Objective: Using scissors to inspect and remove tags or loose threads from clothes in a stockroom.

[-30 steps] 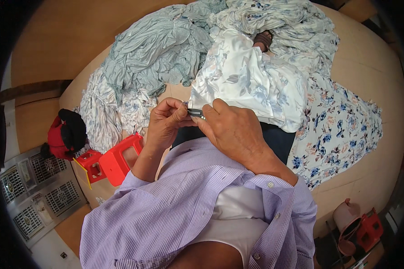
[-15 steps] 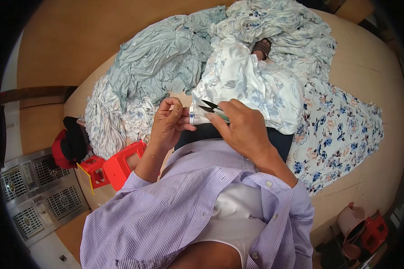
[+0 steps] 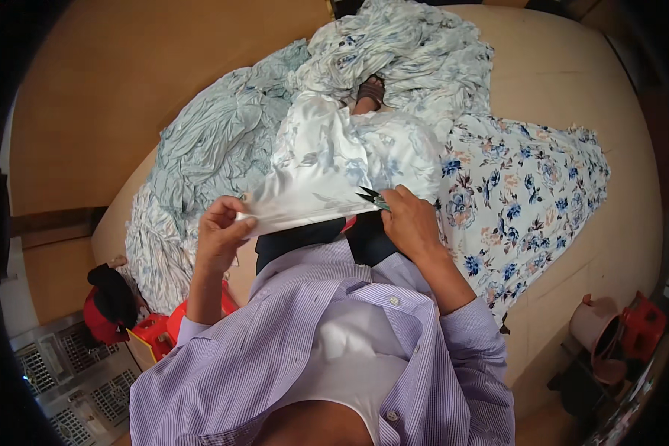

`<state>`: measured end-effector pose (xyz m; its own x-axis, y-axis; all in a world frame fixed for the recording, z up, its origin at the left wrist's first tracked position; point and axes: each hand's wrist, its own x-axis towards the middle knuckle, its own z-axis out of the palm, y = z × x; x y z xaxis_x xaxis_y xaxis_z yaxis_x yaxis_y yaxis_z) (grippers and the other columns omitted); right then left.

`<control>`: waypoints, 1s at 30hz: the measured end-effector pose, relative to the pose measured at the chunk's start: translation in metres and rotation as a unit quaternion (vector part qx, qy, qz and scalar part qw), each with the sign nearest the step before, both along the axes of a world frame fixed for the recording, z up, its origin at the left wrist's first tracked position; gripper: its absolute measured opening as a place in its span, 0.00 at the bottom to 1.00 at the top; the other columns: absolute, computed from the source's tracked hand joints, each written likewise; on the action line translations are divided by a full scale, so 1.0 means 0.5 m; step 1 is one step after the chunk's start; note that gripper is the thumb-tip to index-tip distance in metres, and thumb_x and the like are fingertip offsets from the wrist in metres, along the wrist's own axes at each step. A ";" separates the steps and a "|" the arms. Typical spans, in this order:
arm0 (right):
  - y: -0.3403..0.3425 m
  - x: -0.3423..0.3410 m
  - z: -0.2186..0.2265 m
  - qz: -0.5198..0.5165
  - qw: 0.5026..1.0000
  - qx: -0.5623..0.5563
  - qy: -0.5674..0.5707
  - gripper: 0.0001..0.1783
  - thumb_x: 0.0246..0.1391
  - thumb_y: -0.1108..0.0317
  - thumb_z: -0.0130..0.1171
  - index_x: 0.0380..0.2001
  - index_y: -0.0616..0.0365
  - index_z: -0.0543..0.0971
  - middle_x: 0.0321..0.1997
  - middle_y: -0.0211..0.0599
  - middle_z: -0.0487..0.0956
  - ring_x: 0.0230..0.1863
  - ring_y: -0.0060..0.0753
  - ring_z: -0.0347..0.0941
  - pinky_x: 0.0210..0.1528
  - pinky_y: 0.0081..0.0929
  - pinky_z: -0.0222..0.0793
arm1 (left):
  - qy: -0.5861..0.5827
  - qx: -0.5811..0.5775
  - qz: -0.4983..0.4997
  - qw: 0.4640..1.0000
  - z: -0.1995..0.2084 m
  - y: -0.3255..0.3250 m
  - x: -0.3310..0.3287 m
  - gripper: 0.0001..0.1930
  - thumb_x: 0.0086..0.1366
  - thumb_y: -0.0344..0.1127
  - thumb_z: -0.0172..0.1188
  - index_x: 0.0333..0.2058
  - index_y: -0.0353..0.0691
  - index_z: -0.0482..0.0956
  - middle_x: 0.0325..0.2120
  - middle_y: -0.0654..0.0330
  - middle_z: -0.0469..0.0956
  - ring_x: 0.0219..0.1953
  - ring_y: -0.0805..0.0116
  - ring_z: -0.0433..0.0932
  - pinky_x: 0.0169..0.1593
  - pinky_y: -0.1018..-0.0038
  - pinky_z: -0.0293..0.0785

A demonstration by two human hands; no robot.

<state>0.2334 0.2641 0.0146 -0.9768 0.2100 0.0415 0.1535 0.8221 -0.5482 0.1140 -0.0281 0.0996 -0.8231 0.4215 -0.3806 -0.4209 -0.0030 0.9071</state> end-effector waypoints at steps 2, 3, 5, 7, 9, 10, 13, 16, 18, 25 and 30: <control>0.009 0.002 0.002 -0.011 1.000 -0.004 0.006 0.17 0.41 0.75 0.61 0.39 0.58 0.77 0.34 0.35 0.75 0.28 0.40 0.72 0.29 0.29 0.66 | 0.006 0.016 0.044 0.999 0.028 -0.012 -0.011 0.15 0.51 0.16 0.64 0.34 0.39 0.72 0.24 0.66 0.73 0.17 0.82 0.67 0.18 0.90 0.61; 0.013 -0.001 0.005 -0.014 0.999 -0.027 0.024 0.17 0.40 0.75 0.60 0.39 0.58 0.77 0.33 0.35 0.75 0.28 0.39 0.71 0.29 0.28 0.65 | 0.016 0.019 0.054 0.998 0.042 -0.016 -0.016 0.15 0.50 0.16 0.64 0.34 0.39 0.71 0.24 0.66 0.73 0.17 0.82 0.67 0.18 0.90 0.61; 0.020 -0.007 0.014 -0.021 0.995 -0.073 0.058 0.16 0.40 0.77 0.59 0.38 0.59 0.77 0.32 0.34 0.74 0.27 0.37 0.70 0.29 0.27 0.64 | 0.033 0.037 0.052 0.997 0.067 -0.021 -0.027 0.15 0.51 0.16 0.63 0.33 0.39 0.71 0.24 0.66 0.73 0.18 0.81 0.69 0.19 0.89 0.63; 0.024 -0.014 0.027 -0.025 0.992 -0.093 0.079 0.16 0.40 0.78 0.59 0.38 0.59 0.77 0.31 0.34 0.74 0.27 0.37 0.69 0.29 0.26 0.64 | 0.065 0.066 0.055 0.994 0.090 -0.024 -0.034 0.14 0.50 0.16 0.63 0.33 0.39 0.70 0.26 0.64 0.73 0.22 0.77 0.72 0.25 0.86 0.69; 0.015 -0.023 0.038 -0.019 0.983 -0.137 0.124 0.14 0.41 0.79 0.59 0.36 0.61 0.77 0.30 0.33 0.73 0.27 0.34 0.68 0.30 0.25 0.63 | 0.084 0.076 0.058 0.992 0.116 -0.032 -0.039 0.14 0.50 0.15 0.62 0.32 0.39 0.70 0.28 0.63 0.73 0.25 0.75 0.73 0.29 0.84 0.72; 0.012 -0.028 0.044 -0.016 0.976 -0.157 0.148 0.14 0.41 0.80 0.58 0.36 0.61 0.77 0.30 0.33 0.73 0.27 0.33 0.67 0.30 0.24 0.62 | 0.097 0.098 0.063 0.988 0.131 -0.038 -0.044 0.14 0.50 0.15 0.62 0.32 0.39 0.69 0.29 0.61 0.73 0.28 0.73 0.74 0.33 0.81 0.73; 0.013 -0.039 0.069 -0.009 0.969 -0.189 0.161 0.12 0.43 0.81 0.58 0.35 0.62 0.77 0.29 0.32 0.73 0.27 0.31 0.66 0.31 0.22 0.62 | 0.106 0.144 0.049 0.983 0.184 -0.064 -0.053 0.14 0.51 0.16 0.60 0.31 0.40 0.68 0.32 0.58 0.73 0.34 0.70 0.74 0.42 0.77 0.73; 0.014 -0.053 0.102 -0.001 0.966 -0.236 0.107 0.09 0.45 0.80 0.59 0.33 0.63 0.77 0.30 0.31 0.73 0.28 0.28 0.67 0.32 0.19 0.61 | 0.126 0.148 0.074 0.978 0.232 -0.089 -0.056 0.12 0.53 0.16 0.59 0.31 0.40 0.68 0.32 0.58 0.73 0.30 0.73 0.73 0.37 0.79 0.72; 0.020 -0.063 0.131 0.020 0.955 -0.265 0.130 0.08 0.46 0.80 0.59 0.33 0.64 0.77 0.30 0.30 0.73 0.29 0.26 0.66 0.33 0.19 0.61 | 0.132 0.155 0.084 0.975 0.265 -0.110 -0.061 0.12 0.54 0.17 0.58 0.31 0.40 0.68 0.32 0.58 0.74 0.27 0.75 0.71 0.34 0.81 0.71; 0.015 -0.094 0.203 0.026 0.871 -0.481 0.091 0.06 0.50 0.78 0.61 0.34 0.63 0.79 0.30 0.26 0.75 0.29 0.17 0.64 0.33 0.13 0.59 | 0.260 -0.052 0.157 0.951 0.272 -0.132 -0.073 0.07 0.57 0.21 0.60 0.31 0.39 0.72 0.31 0.60 0.74 0.20 0.83 0.65 0.26 0.86 0.63; -0.001 -0.109 0.203 0.009 0.837 -0.545 0.054 0.07 0.50 0.77 0.62 0.34 0.63 0.79 0.29 0.25 0.76 0.28 0.14 0.63 0.31 0.10 0.58 | 0.375 -0.304 0.064 0.873 0.192 -0.081 -0.081 0.09 0.53 0.24 0.64 0.32 0.38 0.75 0.30 0.63 0.74 0.25 0.77 0.68 0.29 0.82 0.64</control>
<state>0.1788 0.2638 0.1160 -0.9832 0.1656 -0.0769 0.0479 -0.1726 -0.9838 0.0734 -0.0687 0.1955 -0.9627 0.2147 0.1648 0.2608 0.5725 0.7773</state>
